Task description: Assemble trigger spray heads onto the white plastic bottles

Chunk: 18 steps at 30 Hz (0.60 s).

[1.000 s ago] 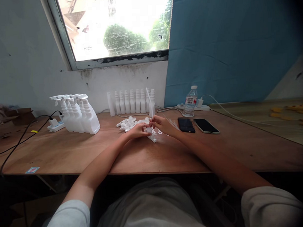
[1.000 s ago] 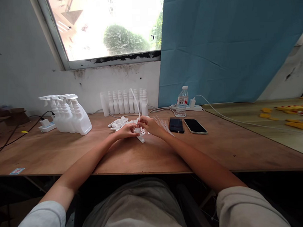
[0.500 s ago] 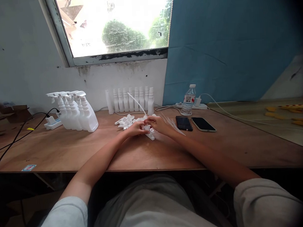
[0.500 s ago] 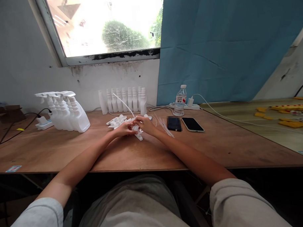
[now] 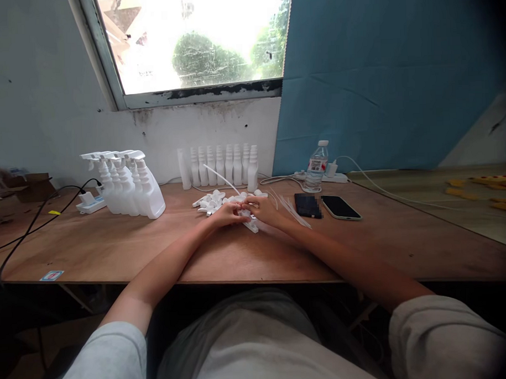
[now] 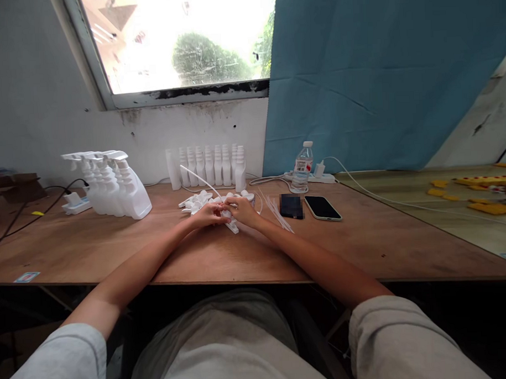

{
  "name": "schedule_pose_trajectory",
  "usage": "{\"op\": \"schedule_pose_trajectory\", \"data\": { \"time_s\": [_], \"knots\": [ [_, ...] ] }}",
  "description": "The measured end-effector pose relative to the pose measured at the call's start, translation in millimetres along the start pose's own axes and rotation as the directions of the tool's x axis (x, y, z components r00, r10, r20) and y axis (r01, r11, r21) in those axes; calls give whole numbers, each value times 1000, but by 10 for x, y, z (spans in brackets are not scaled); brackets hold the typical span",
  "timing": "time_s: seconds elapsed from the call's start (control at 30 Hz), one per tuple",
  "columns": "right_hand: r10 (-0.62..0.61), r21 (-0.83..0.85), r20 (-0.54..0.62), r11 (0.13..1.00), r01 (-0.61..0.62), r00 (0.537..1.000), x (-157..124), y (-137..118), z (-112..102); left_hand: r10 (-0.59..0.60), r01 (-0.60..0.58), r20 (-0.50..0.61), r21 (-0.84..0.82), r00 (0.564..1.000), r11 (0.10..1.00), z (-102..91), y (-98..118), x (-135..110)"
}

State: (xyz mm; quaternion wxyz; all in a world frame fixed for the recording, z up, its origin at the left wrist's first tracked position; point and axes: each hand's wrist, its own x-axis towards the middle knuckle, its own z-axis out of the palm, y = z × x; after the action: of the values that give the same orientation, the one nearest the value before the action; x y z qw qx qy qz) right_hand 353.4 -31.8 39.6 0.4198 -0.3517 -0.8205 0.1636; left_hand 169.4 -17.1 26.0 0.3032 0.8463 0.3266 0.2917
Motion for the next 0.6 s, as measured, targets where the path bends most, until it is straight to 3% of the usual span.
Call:
{"op": "schedule_pose_trajectory", "data": {
  "time_s": [0.2, 0.27, 0.33, 0.43, 0.53, 0.6],
  "knots": [
    [18, 219, 89, 975, -38, 996, 70, 127, -123, -25, 26, 46, -24, 999, 999, -15, 78, -17],
    [60, 331, 63, 941, -77, 996, 180, 225, -223, -34, 35, 22, -28, 999, 999, -5, 84, -15],
    [121, 312, -18, 944, -109, 993, 344, 342, -335, -79, 79, 11, -36, 997, 996, 8, 77, -13],
    [157, -138, -71, 977, -165, 985, 640, 503, -473, -96, 97, 15, -43, 995, 994, 16, 60, -7],
    [285, -649, 17, 732, -206, 958, 910, 583, -516, -85, 86, 18, -26, 996, 996, 14, 64, -2],
    [372, -771, 42, 602, -207, 927, 1060, 592, -491, -92, 93, 18, -31, 996, 995, 15, 77, -1]
  ]
}}
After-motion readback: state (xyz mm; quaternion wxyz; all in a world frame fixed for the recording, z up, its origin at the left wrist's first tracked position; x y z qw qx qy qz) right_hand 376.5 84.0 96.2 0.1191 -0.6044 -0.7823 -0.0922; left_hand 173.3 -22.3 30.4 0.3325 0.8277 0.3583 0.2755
